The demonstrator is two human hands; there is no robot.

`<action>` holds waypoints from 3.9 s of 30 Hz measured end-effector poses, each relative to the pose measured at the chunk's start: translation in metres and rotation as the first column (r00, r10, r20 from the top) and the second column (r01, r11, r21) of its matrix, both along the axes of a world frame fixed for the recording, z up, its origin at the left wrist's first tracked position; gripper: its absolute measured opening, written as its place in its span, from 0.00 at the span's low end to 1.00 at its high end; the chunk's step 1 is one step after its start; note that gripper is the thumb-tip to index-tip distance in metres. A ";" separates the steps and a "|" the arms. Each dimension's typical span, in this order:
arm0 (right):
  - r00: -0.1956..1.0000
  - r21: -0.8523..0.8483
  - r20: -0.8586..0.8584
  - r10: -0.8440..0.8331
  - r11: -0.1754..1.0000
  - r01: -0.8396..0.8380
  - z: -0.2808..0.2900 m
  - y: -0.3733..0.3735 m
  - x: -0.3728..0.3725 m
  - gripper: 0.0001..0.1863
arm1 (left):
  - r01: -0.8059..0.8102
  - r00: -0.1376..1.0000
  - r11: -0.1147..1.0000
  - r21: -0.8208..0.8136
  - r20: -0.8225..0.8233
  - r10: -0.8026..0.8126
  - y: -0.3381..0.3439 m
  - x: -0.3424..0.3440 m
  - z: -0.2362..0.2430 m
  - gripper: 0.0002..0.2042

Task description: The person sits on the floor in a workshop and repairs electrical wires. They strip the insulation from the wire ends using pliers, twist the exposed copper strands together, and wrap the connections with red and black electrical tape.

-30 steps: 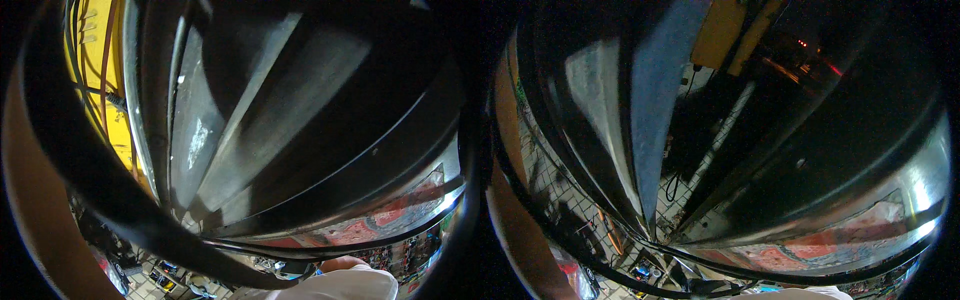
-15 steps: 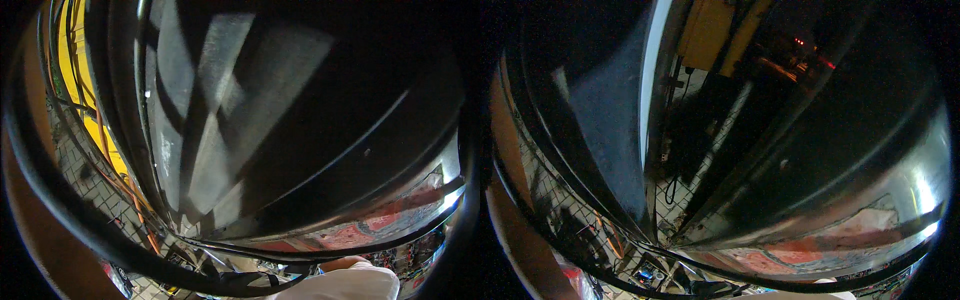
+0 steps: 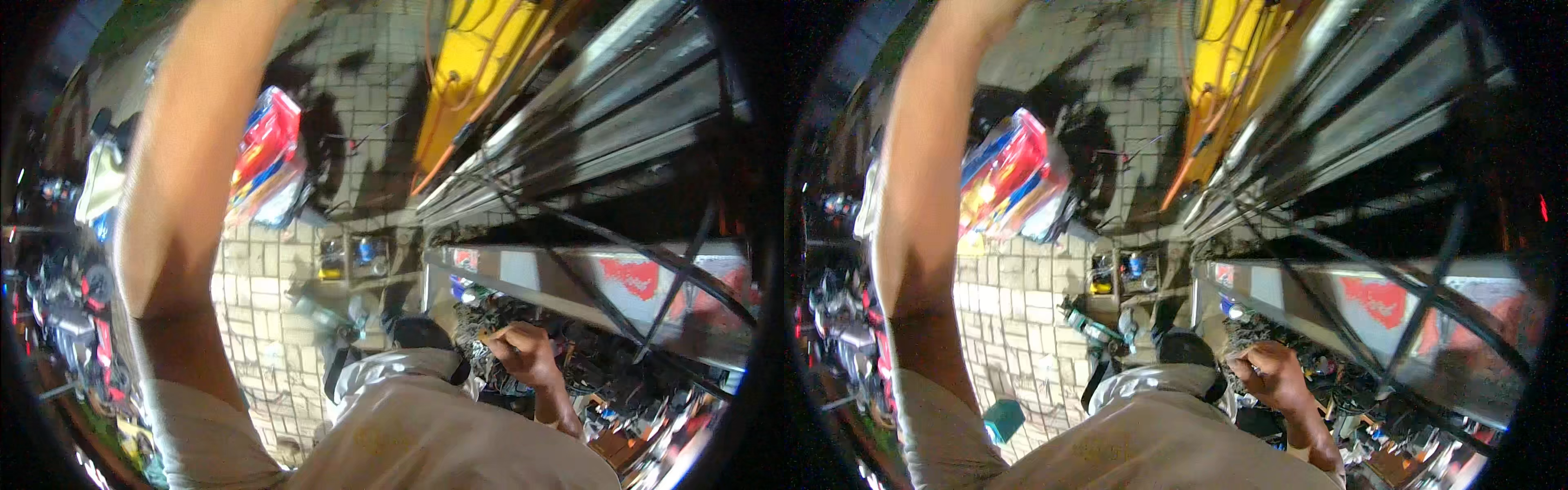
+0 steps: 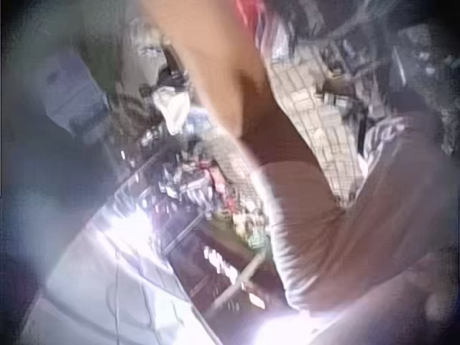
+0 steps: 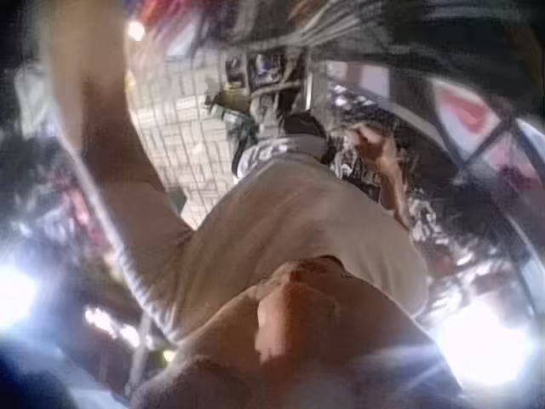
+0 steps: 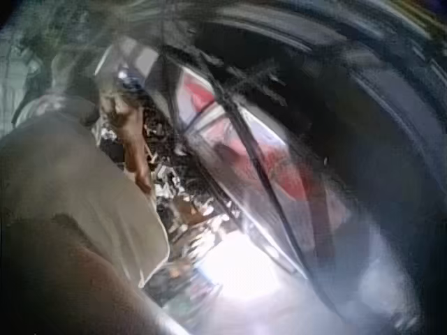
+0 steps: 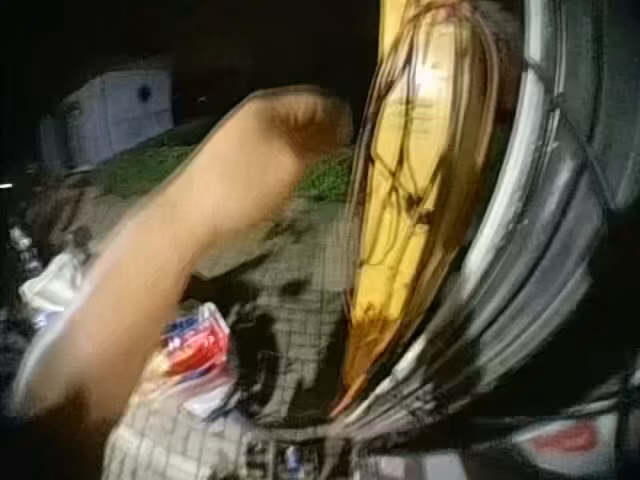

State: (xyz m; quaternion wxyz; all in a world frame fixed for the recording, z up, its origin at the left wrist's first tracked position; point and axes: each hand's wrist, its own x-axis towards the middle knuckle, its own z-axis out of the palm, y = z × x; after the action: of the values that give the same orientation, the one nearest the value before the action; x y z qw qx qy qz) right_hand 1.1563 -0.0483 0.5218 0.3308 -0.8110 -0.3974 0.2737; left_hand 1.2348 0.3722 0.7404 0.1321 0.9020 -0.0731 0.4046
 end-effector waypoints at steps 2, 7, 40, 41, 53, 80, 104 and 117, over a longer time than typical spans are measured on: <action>0.982 -0.207 -0.181 0.046 0.975 -0.084 -0.020 0.021 -0.035 0.07 | -0.087 0.962 0.957 -0.276 -0.273 0.009 -0.004 -0.067 -0.086 0.18; 0.224 -0.168 -0.950 -0.219 0.960 0.226 -0.194 0.086 -0.102 0.32 | -0.504 0.816 0.592 -0.629 -0.571 0.089 -0.129 -0.283 -0.289 0.15; 0.471 -0.426 -0.161 0.867 0.369 -0.826 -0.306 0.105 -0.613 0.25 | -0.483 -0.042 -0.868 -0.121 -0.986 0.160 -0.476 -1.028 -0.456 0.19; 0.565 -0.390 -0.147 0.812 0.478 -0.787 -0.300 0.099 -0.626 0.23 | -0.474 -0.033 -0.872 -0.125 -0.987 0.160 -0.467 -1.040 -0.451 0.18; 0.827 -0.278 -0.176 0.534 0.779 -0.563 -0.330 -0.046 -0.834 0.17 | -0.910 0.403 -0.193 -0.367 -0.673 -0.621 -0.398 -1.310 -0.477 0.19; 0.901 -0.372 -0.430 0.053 0.899 -0.230 -0.908 0.064 -1.031 0.14 | -0.731 0.068 0.682 -0.014 -0.996 0.053 -0.175 -1.293 -1.148 0.15; 0.121 0.061 -0.993 -0.006 0.840 0.540 -0.772 0.055 -1.081 0.18 | -0.992 0.040 -0.086 -0.094 -0.872 0.488 -0.028 -1.390 -1.213 0.29; 0.430 0.282 -0.892 0.139 0.914 0.290 -0.664 0.038 -1.077 0.16 | -0.438 0.896 -0.228 -0.870 -0.444 -0.026 -0.089 -1.324 -1.095 0.03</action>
State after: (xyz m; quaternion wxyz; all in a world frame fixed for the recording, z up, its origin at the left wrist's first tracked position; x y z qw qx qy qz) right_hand 0.0792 -0.0101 -0.1425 0.6593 -0.4720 -0.1682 0.5607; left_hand -0.0892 0.2831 -0.3550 0.7112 0.5164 0.4394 0.1855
